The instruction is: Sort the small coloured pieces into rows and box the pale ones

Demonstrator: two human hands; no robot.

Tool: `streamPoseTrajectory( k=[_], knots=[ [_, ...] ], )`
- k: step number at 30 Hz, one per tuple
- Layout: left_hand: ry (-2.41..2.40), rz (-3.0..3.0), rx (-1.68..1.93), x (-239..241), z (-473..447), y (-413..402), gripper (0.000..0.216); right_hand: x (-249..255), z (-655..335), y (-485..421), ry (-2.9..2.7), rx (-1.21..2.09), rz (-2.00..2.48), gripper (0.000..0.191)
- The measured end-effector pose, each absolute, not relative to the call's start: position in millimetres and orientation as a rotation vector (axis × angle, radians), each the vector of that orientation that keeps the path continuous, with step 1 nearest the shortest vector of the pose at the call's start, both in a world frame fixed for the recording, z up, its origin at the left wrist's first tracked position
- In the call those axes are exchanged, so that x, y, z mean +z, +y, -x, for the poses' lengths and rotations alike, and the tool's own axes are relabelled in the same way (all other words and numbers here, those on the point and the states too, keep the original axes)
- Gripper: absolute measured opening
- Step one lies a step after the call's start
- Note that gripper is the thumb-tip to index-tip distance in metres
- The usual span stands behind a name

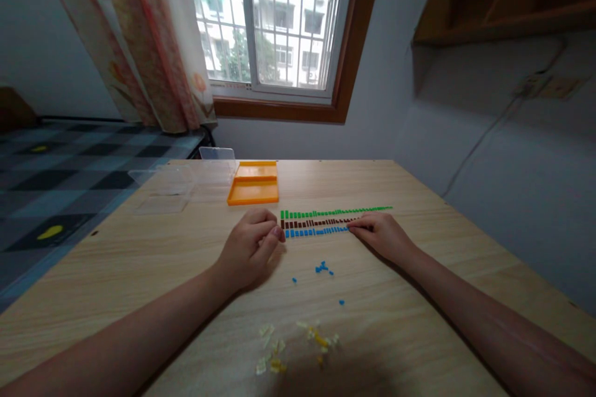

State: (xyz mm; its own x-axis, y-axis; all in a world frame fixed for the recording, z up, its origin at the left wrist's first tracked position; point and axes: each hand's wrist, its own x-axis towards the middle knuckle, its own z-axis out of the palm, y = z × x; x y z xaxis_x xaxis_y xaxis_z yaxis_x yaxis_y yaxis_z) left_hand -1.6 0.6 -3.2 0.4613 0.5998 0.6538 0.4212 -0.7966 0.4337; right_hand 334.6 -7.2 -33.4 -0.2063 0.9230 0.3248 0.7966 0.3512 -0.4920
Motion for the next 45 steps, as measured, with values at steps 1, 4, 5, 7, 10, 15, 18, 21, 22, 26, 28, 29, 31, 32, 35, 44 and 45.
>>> streamPoseTrajectory(
  k=[1,4,5,7,10,15,18,21,22,26,28,29,31,32,35,44,45],
  knots=[
    [0.876,-2.506,1.247,-3.2,1.7,0.7,0.039,-33.3,-334.6,-7.4,-2.049,0.29,1.488,0.015],
    [0.861,-2.517,1.24,-3.1,1.6,0.8,0.039,-33.5,-335.1,-7.5,-2.036,0.29,1.476,0.015],
    [0.863,-2.517,1.237,-3.1,1.4,0.8,0.039,-33.6,-335.5,-7.5,-2.029,0.288,1.472,0.015],
    [0.867,-2.51,1.259,-3.1,1.0,0.7,0.039,-33.3,-335.9,-8.2,-2.014,0.283,1.461,0.015],
    [0.877,-2.503,1.273,-2.9,0.1,0.4,0.039,-30.6,-334.1,-12.0,-1.999,0.272,1.438,0.016],
    [0.9,-2.501,1.257,-2.5,-0.4,-0.2,0.038,-20.6,-325.7,-24.0,-2.071,0.234,1.377,0.018],
    [0.895,-2.501,1.261,-2.2,-0.1,-0.6,0.038,-16.7,-327.0,-26.4,-2.086,0.168,1.441,0.019],
    [0.88,-2.509,1.252,-1.9,0.5,-0.6,0.038,-17.9,-333.8,-22.8,-2.039,0.159,1.539,0.018],
    [0.878,-2.513,1.248,-1.9,0.7,-0.4,0.038,-19.2,-335.9,-21.0,-2.036,0.164,1.553,0.017],
    [0.882,-2.521,1.236,-1.9,0.8,0.1,0.038,-25.1,-338.3,-15.2,-2.061,0.181,1.553,0.019],
    [0.881,-2.523,1.236,-1.5,0.4,-0.2,0.039,-27.2,-336.4,-13.8,-2.076,0.183,1.552,0.018],
    [0.881,-2.524,1.235,-1.3,0.2,-0.4,0.039,-27.9,-335.2,-13.3,-2.083,0.182,1.551,0.018],
    [0.884,-2.53,1.224,-1.5,-0.2,-0.5,0.039,-28.9,-333.4,-12.5,-2.095,0.181,1.549,0.017],
    [0.883,-2.533,1.22,-2.0,-0.2,-0.3,0.039,-29.2,-332.9,-12.1,-2.098,0.18,1.549,0.017],
    [0.862,-2.536,1.236,-5.0,0.5,1.4,0.039,-30.2,-333.1,-10.9,-2.098,0.177,1.547,0.016],
    [0.849,-2.537,1.237,-4.8,-0.8,1.2,0.037,-32.3,-334.6,-9.9,-2.093,0.191,1.528,0.015],
    [0.851,-2.536,1.234,-4.3,-1.0,0.9,0.037,-32.3,-334.4,-10.0,-2.092,0.194,1.526,0.015]
  ],
)
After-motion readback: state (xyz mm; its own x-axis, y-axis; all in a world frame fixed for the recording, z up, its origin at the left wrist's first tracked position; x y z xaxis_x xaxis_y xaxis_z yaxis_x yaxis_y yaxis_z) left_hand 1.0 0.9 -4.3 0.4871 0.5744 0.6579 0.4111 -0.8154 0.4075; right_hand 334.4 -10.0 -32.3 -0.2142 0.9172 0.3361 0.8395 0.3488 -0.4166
